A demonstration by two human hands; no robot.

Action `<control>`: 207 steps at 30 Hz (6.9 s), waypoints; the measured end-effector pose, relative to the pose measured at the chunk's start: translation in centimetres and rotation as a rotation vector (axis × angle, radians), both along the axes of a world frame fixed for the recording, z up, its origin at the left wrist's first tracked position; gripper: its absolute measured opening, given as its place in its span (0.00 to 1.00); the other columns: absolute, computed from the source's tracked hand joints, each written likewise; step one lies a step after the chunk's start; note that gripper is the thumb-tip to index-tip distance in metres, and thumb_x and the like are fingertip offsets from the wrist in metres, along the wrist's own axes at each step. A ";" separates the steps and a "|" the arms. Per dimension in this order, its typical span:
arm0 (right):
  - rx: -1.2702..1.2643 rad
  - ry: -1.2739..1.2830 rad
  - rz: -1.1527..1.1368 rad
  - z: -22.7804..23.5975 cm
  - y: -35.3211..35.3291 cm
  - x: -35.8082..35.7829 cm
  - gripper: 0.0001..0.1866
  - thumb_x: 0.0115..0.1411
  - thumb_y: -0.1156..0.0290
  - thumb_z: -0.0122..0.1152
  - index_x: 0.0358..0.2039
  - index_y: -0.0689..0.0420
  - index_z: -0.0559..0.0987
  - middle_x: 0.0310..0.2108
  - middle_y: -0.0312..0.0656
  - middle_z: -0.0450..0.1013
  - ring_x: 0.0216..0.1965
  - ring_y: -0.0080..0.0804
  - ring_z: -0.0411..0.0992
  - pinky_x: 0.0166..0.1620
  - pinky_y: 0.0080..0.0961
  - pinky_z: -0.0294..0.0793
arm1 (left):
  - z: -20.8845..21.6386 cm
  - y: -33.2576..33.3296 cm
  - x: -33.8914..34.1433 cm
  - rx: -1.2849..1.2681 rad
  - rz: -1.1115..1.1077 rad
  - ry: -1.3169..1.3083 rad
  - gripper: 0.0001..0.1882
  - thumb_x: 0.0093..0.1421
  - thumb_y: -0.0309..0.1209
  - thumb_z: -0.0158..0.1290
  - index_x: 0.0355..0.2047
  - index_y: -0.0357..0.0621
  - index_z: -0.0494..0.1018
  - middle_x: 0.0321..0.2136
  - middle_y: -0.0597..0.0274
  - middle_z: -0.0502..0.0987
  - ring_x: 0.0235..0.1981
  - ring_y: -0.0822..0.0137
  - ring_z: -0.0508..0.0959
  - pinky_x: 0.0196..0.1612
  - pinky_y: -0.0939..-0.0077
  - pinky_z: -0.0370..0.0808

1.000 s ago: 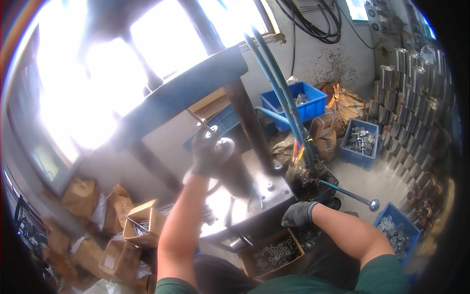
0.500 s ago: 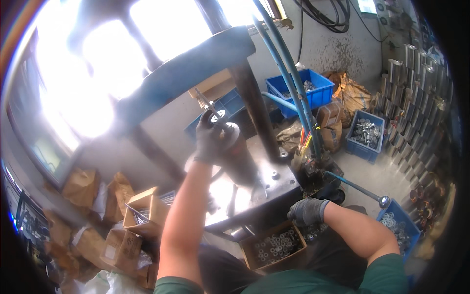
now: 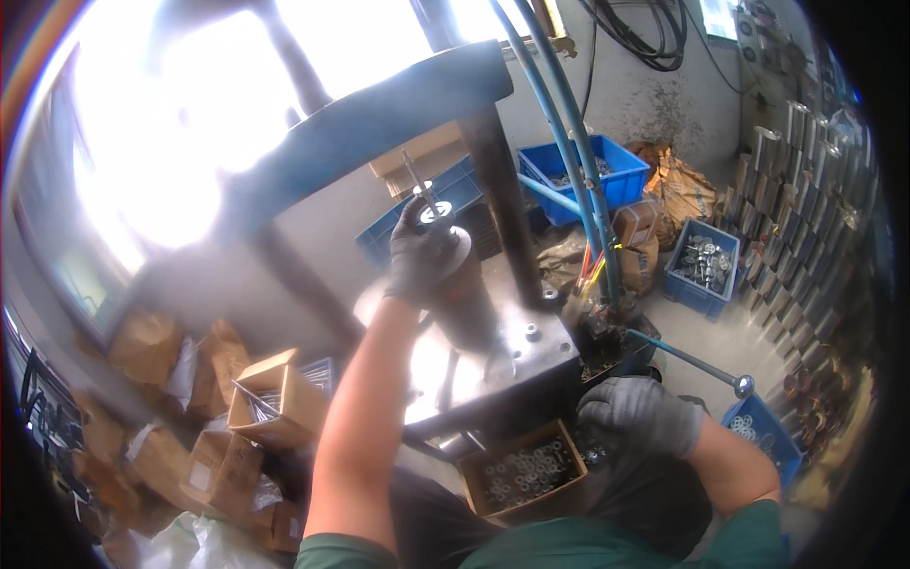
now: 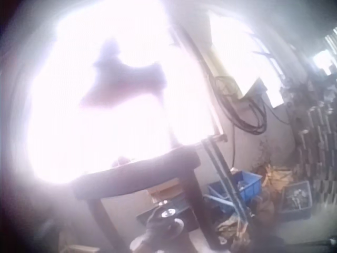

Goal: Operating a hydraulic press to assemble or shape metal components in a factory setting.

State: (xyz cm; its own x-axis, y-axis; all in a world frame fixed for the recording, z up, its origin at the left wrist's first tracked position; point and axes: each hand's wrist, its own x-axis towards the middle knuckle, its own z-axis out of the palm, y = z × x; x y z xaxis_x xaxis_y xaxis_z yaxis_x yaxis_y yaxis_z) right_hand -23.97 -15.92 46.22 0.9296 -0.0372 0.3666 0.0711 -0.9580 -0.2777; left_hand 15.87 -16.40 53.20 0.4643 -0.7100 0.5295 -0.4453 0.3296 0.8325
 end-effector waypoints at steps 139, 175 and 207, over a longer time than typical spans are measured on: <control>-0.048 -0.626 -0.601 10.8 -13.6 0.4 0.09 0.66 0.73 0.65 0.43 0.64 0.83 0.35 0.45 0.82 0.36 0.29 0.80 0.41 0.28 0.80 | 1.7 -0.6 0.6 0.256 0.180 0.009 0.26 0.60 0.35 0.65 0.57 0.41 0.75 0.42 0.57 0.83 0.41 0.68 0.83 0.48 0.75 0.80; 2.085 -0.699 -0.662 -14.2 5.8 0.8 0.16 0.68 0.50 0.60 0.46 0.47 0.79 0.39 0.32 0.80 0.39 0.25 0.78 0.41 0.26 0.78 | -19.9 17.4 -20.2 0.553 -0.670 0.565 0.33 0.56 0.17 0.64 0.63 0.39 0.68 0.55 0.60 0.77 0.56 0.67 0.76 0.58 0.70 0.77; 1.856 -1.970 -1.650 -37.9 10.8 -38.6 0.07 0.64 0.72 0.59 0.39 0.45 0.71 0.26 0.34 0.70 0.21 0.31 0.70 0.27 0.42 0.78 | -28.7 16.5 -14.1 0.506 -0.532 -0.647 0.21 0.60 0.22 0.59 0.55 0.38 0.74 0.47 0.55 0.76 0.46 0.59 0.79 0.53 0.66 0.76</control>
State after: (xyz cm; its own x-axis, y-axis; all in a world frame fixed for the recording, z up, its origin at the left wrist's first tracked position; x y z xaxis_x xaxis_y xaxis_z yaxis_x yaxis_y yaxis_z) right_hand -62.59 -5.14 8.36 -0.4813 -0.4112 -0.7741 0.8532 -0.0173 -0.5213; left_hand 1.81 0.06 24.47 -0.2551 -0.9560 0.1448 -0.7626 0.2910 0.5777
